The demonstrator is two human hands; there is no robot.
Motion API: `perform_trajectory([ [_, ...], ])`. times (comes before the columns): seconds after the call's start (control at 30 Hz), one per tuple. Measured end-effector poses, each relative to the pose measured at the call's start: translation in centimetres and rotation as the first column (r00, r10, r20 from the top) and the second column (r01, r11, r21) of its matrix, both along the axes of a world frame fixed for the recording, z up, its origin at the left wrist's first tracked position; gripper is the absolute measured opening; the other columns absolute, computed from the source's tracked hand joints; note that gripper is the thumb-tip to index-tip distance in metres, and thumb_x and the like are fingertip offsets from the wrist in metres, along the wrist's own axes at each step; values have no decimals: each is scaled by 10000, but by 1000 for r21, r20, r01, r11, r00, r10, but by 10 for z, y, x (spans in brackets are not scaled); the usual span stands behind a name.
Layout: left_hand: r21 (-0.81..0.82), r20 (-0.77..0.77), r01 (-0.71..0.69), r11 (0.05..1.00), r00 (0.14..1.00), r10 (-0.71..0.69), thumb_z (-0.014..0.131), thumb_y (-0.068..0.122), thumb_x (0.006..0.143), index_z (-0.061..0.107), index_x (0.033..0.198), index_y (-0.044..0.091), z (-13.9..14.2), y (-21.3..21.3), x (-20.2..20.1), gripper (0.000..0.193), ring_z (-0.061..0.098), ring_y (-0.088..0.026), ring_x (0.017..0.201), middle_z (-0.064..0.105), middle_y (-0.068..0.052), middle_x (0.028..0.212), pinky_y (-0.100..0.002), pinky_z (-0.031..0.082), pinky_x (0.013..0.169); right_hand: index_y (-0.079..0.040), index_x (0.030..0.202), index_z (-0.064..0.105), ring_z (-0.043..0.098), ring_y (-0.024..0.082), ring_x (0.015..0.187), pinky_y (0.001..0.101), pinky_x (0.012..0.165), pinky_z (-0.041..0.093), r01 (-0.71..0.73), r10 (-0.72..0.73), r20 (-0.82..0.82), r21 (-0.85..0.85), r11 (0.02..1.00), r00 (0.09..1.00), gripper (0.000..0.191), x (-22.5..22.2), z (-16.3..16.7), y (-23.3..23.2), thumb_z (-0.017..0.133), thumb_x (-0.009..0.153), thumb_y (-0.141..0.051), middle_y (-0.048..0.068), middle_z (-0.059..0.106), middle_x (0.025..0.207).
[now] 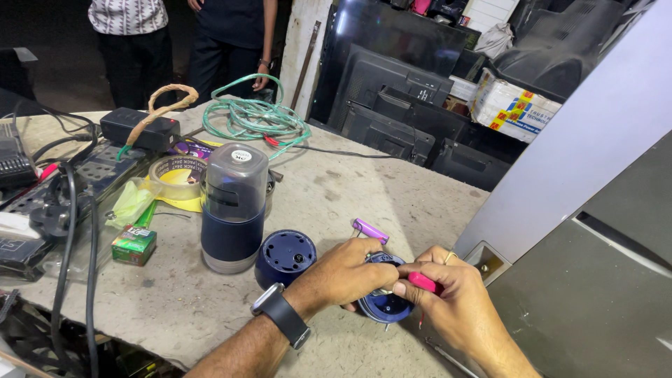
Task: The person uses a pink screwdriver to tighten screws on a small white component inside a blue cylindrical housing. The person holds the housing steady with the left hand while manipulating the screwdriver with the right hand. The person rotates the housing to access different screw locations.
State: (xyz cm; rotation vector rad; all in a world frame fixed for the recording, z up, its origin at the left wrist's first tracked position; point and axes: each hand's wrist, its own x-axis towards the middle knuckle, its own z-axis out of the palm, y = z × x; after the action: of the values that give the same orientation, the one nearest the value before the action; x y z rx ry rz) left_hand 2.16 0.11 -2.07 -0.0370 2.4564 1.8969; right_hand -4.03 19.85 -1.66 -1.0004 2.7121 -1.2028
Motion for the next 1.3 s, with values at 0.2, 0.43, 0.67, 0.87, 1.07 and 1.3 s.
perform_trajectory([
  [0.2,6,-12,16,1000,1000,-16,655,346,676,703,895,54,-3,-2,0,368,663,-113,594,674,-25,701,-306,563,456,-120,1020,872,588,94,651,260,551,526,24,-25,24,30,999,999,237,9,4,-2,829,791,-164,-1,612,757],
  [0.43,-1,-188,66,998,980,-65,671,274,739,666,898,-49,-8,-3,4,360,651,-186,596,671,-100,694,-355,532,505,-108,1035,851,605,99,705,257,622,521,-97,97,-12,-48,994,995,239,12,-3,7,821,798,-114,1,581,758],
  [0.67,-151,-255,57,987,962,-95,674,252,698,696,1026,-5,-3,-2,18,418,745,-196,700,759,-145,779,-341,587,672,-76,1047,785,604,96,784,252,703,507,-228,196,-166,-203,952,967,277,19,-17,28,860,785,-129,-14,622,847],
  [0.87,-91,-320,8,996,947,-37,698,231,695,691,1080,4,15,12,36,447,767,-176,807,789,-125,887,-318,600,757,-72,1265,732,450,118,742,274,637,422,71,-24,279,-161,984,960,443,18,-14,49,851,855,-189,63,516,869],
  [1.07,-4,-314,-94,996,945,88,705,201,687,674,1124,19,8,45,62,474,769,-165,871,794,-107,933,-303,594,825,-25,1319,666,548,76,772,234,685,484,2,77,233,-322,947,969,518,47,-28,102,829,861,-206,85,706,1176],
  [1.3,138,-245,-188,972,945,217,689,150,660,656,1137,33,-18,54,92,492,785,-153,864,816,-94,902,-295,598,831,-31,1275,681,642,133,1090,235,926,436,148,-111,124,-344,927,986,653,81,-63,117,900,675,-164,93,723,1105],
])
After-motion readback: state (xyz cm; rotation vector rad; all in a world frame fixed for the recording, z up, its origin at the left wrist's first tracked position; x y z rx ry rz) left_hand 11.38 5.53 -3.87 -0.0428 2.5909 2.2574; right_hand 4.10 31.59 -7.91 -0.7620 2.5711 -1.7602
